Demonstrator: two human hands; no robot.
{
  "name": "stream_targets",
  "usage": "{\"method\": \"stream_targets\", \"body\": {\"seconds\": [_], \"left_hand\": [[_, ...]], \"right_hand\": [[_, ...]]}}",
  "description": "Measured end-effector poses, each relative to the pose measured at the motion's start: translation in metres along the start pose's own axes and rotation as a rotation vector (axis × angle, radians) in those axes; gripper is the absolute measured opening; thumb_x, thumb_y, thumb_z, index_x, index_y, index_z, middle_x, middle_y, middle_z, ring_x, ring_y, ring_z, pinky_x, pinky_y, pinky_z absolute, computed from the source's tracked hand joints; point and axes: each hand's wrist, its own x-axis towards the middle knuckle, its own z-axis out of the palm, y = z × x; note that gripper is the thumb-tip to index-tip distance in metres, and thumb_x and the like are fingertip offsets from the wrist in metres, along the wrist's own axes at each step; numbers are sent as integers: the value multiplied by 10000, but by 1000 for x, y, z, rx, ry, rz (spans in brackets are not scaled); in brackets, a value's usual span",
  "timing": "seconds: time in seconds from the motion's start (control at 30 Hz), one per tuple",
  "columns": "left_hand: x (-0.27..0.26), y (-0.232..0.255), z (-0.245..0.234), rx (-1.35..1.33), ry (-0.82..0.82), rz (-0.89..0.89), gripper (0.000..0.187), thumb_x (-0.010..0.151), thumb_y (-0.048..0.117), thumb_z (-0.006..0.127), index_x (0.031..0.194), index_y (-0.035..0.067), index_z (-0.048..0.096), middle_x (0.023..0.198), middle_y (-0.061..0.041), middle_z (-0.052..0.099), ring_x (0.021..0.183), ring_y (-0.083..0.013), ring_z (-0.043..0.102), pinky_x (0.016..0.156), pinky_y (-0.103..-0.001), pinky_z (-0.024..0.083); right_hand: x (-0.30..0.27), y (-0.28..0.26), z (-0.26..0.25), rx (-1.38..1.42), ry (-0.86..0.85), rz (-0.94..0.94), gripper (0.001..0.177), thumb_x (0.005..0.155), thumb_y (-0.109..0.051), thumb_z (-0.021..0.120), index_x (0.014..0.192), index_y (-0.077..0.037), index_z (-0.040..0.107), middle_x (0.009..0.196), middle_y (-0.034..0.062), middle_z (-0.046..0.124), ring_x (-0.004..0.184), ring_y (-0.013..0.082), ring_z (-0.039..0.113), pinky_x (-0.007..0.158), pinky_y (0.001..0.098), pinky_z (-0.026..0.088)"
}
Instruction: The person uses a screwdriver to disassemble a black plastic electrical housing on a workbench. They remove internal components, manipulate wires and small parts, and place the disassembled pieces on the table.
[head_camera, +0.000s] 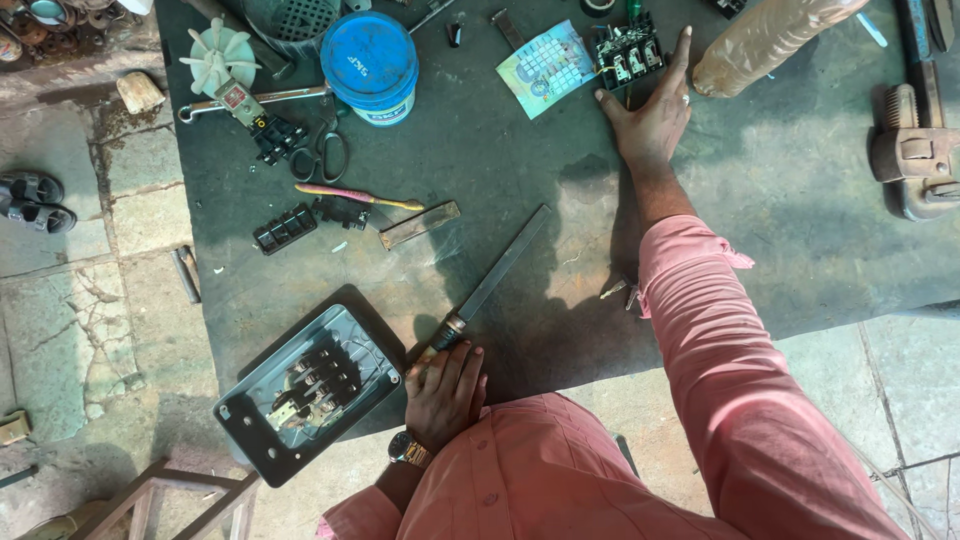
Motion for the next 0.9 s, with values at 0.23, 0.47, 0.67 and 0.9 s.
{"method": "stream_targets", "body": {"seconds": [0.23,0.47,0.67,0.9], "left_hand": [[-2,-1,3,1,10,10,395,965,368,641,1298,157,658,1357,-29,637,1216,-185,569,1030,-451,335],[-3,-2,5,3,-1,7,384,975,366,624,1290,150,656,1345,-31,654,1222,-184,569,1055,-458,321],[-3,-2,5,10,-2,8,381,973,362,623,1286,146,651,1342,-31,655,1212,-185,573,1051,-465,330],[1,-5,2,6,31,38,378,960,337,647,1278,134,650,1328,-35,652,1201,-190,573,1044,-446,352]], "right_hand": [[-2,7,2,-47,-65,42,1261,820,-397,1022,1678,-129,137,1378,209,635,1286,390,600,1080,513,452],[-1,4,3,-165,-89,16,1204,843,-438,994,1668,-161,162,1404,199,606,1288,388,569,1027,519,437],[-2,-1,0,-193,-110,34,1193,862,-455,966,1678,-152,149,1445,239,557,1313,419,524,1034,535,414],[0,-11,-4,-158,-114,66,1191,850,-441,926,1673,-97,136,1474,261,538,1322,447,506,1065,558,397]]}}
